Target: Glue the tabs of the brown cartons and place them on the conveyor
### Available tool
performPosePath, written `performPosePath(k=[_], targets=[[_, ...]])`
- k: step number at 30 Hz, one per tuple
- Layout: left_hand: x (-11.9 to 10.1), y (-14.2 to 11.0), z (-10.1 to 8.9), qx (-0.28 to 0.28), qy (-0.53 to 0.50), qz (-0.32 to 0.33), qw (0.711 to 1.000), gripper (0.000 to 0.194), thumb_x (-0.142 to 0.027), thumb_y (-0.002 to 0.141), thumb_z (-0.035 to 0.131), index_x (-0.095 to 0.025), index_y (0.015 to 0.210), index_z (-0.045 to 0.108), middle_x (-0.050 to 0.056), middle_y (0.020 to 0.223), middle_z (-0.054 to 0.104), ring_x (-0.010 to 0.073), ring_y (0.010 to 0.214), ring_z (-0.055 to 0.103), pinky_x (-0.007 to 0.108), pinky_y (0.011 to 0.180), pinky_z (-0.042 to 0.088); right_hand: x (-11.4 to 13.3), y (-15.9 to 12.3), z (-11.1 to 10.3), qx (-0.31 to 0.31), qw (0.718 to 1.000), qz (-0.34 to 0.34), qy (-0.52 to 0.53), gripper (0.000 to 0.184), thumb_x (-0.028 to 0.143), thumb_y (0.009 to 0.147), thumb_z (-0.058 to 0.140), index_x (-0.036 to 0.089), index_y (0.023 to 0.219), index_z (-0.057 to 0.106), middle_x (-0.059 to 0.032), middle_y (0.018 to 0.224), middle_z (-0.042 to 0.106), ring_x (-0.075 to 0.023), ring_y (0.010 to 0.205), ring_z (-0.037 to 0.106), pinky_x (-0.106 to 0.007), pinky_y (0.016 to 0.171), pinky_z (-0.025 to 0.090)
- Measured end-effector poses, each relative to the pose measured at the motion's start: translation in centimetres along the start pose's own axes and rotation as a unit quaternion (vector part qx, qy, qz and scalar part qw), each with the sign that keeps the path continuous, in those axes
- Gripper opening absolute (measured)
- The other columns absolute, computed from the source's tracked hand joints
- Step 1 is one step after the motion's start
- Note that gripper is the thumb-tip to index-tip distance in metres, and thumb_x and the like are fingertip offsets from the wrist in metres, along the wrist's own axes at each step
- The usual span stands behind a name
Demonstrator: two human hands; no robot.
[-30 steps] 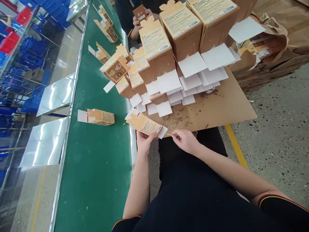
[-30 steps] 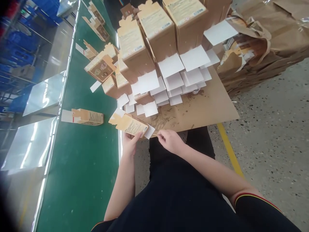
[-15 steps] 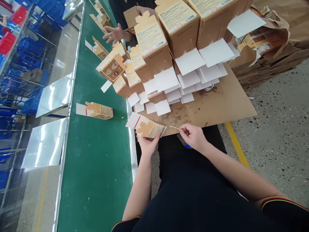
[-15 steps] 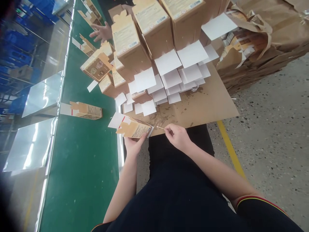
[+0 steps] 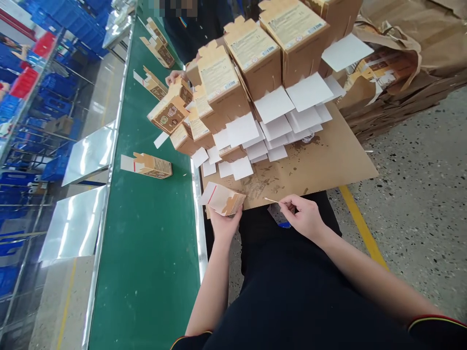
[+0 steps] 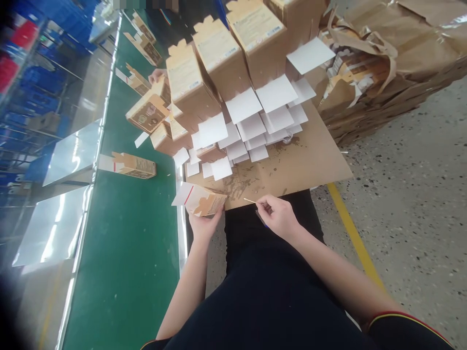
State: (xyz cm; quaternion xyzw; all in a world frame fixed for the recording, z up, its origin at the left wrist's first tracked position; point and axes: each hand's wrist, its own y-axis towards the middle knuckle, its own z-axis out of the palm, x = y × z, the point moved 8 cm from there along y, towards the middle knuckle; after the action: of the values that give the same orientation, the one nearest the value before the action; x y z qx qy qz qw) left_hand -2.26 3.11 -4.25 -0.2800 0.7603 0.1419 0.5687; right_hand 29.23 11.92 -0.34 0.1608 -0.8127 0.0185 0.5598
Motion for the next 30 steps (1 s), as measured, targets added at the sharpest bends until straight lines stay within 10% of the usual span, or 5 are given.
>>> performPosePath(k=[7,13,17,21,30], targets=[[-1.1,4.1,-15.4,-0.286,0.04,0.044,0.956,0.118,-0.056,0.064,0.113,-0.029,0.151,0.038,0.022,0.172,0.053,0.0441,0.157,0.064,0.068,0.128,0.058,-0.4,1.2,-1.5,-0.021,0.999,-0.023,0.004,0.029,0.044,0.111,0.07,0.027,0.089,0.076,-0.0026,0.075,0.08,-0.0196,0.063,0.075,-0.031,0.064,0.065],[0.6,4.2,-19.2,-0.317,0.066,-0.018,0.946,0.107,-0.041,0.067,0.109,-0.029,0.144,0.037,0.021,0.162,0.055,0.04,0.159,0.061,0.066,0.136,0.046,-0.8,2.4,-3.1,-0.033,0.999,-0.021,-0.022,0.035,0.056,0.11,0.071,0.028,0.089,0.079,-0.0043,0.076,0.082,-0.0224,0.063,0.079,-0.035,0.064,0.067],[-3.2,-0.1,-18.2,-0.424,0.135,0.147,0.883,0.077,-0.046,0.087,0.087,-0.031,0.145,0.039,0.017,0.158,0.05,0.0379,0.156,0.059,0.065,0.135,0.047,-2.4,1.9,-6.9,-0.115,0.992,0.042,-0.037,0.04,0.066,0.104,0.075,0.03,0.09,0.081,-0.0066,0.074,0.082,-0.0286,0.063,0.081,-0.043,0.064,0.07],[-8.4,5.5,-13.2,-0.299,0.071,0.258,0.916,0.056,-0.049,0.099,0.073,-0.03,0.145,0.047,0.014,0.149,0.057,0.0342,0.15,0.063,0.057,0.133,0.05,-3.4,2.2,-9.3,-0.154,0.984,0.082,-0.03,0.045,0.076,0.096,0.077,0.033,0.082,0.08,-0.0083,0.072,0.08,-0.0337,0.061,0.08,-0.05,0.062,0.071],[-11.4,23.8,-7.4,-0.192,0.28,-0.136,0.931,0.078,-0.035,0.085,0.086,-0.008,0.152,0.058,0.043,0.158,0.058,0.0605,0.158,0.057,0.075,0.129,0.044,-3.9,2.2,-11.6,-0.188,0.976,0.113,-0.022,0.044,0.082,0.085,0.081,0.039,0.081,0.079,-0.01,0.071,0.08,-0.0391,0.061,0.08,-0.059,0.065,0.074]])
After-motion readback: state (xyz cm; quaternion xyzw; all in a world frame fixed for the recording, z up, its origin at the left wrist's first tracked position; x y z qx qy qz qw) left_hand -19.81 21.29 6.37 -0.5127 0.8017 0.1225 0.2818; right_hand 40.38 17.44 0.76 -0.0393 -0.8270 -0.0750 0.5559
